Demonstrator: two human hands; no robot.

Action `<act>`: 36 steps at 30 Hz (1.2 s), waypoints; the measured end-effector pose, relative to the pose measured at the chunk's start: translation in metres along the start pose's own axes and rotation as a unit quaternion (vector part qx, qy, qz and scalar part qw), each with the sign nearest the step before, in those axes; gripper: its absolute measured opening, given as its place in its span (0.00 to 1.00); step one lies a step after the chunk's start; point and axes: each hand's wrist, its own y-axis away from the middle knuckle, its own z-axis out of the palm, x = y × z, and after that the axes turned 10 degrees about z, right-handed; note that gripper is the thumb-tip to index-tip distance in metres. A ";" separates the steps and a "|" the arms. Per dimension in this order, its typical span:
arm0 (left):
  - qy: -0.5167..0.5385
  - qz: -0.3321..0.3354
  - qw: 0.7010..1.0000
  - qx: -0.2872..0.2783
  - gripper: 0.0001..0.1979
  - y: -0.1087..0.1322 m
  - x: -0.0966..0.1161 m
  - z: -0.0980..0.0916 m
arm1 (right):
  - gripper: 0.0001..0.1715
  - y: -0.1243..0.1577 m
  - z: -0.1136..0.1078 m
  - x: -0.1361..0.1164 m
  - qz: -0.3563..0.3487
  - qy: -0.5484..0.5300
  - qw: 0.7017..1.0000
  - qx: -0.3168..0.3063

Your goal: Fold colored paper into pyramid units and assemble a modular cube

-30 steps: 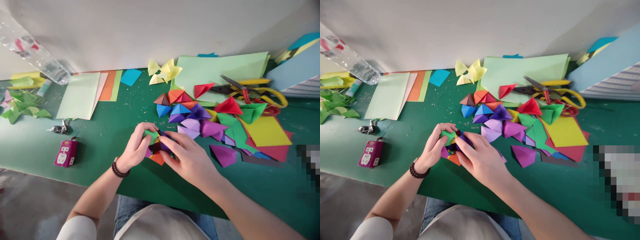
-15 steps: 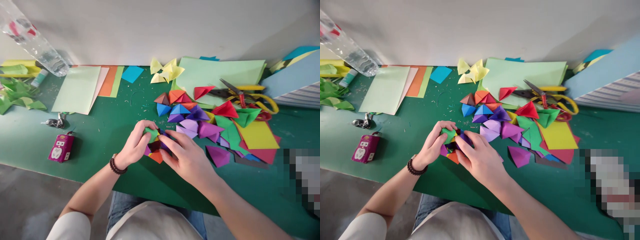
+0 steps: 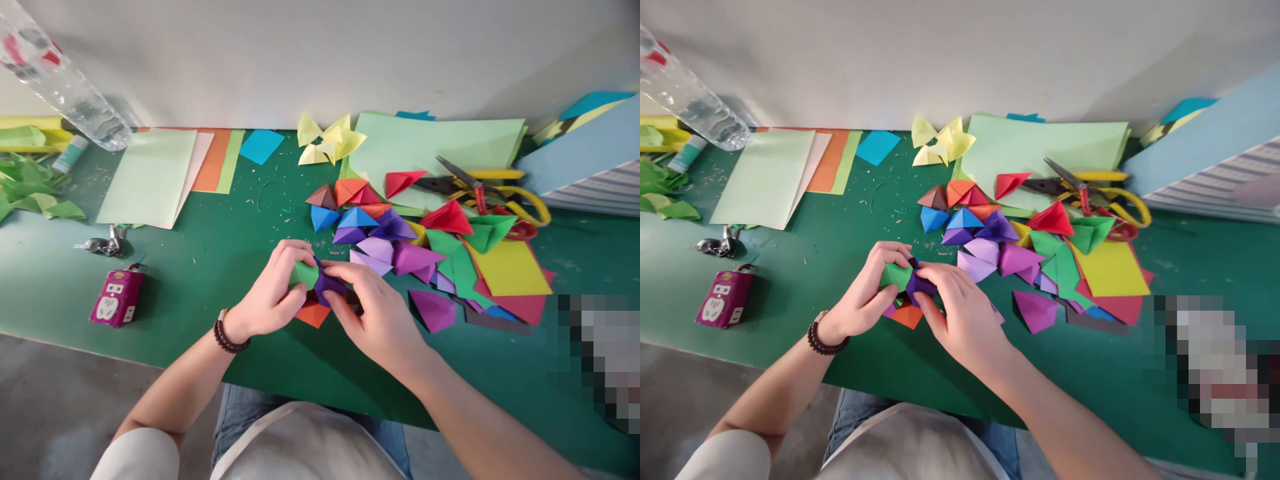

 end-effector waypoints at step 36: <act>0.045 -0.038 0.998 -0.015 0.18 -0.001 -0.003 -0.010 | 0.14 -0.001 0.003 0.004 0.030 -0.022 0.999 0.019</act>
